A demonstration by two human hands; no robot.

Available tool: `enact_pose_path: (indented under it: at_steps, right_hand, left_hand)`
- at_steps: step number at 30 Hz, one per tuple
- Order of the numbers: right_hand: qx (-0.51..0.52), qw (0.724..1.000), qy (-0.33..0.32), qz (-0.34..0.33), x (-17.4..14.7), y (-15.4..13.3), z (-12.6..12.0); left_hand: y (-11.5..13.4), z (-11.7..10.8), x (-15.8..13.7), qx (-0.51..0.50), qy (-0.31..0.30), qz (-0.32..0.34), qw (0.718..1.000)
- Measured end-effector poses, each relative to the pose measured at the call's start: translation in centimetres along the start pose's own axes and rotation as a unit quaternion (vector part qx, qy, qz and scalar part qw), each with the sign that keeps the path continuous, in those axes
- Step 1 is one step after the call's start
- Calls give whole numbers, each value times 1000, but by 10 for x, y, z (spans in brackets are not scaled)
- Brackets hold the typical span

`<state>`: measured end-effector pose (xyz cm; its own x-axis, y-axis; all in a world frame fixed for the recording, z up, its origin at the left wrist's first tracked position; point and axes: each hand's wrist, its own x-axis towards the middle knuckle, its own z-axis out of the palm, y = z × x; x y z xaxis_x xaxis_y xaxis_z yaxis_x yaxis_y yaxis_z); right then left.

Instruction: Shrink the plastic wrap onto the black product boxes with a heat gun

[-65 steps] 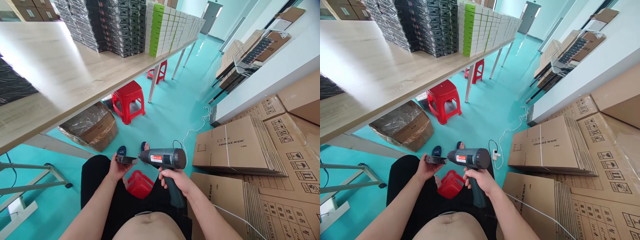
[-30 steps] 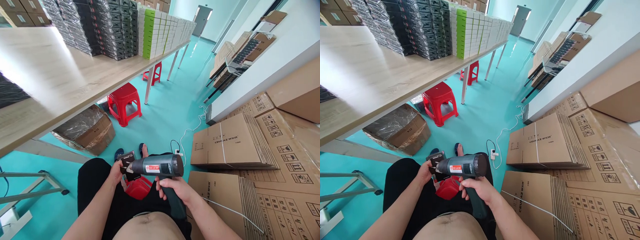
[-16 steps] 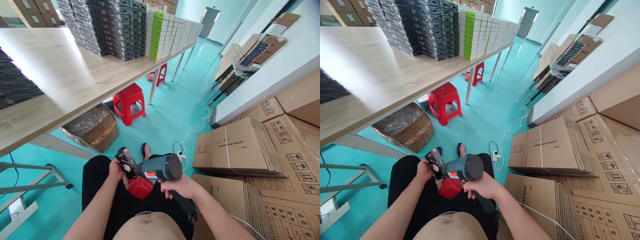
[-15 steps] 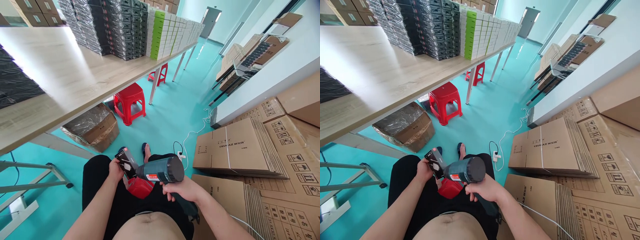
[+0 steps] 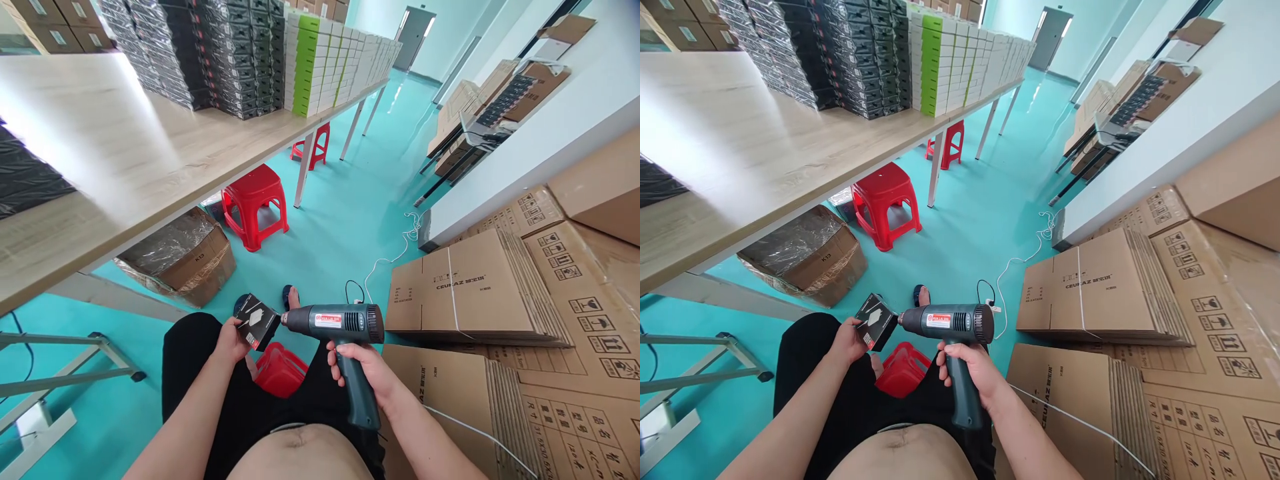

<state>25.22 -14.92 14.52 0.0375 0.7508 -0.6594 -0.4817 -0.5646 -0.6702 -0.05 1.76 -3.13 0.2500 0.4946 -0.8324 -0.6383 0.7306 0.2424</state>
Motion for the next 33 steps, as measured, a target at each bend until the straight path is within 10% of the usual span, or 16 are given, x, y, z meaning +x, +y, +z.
enact_pose_path:
  at_steps: [33]
  right_hand:
    - [-150, 982, -111, 21, -19, 10, -11]
  left_hand:
    - [2, 3, -11, -61, -18, 62, 996]
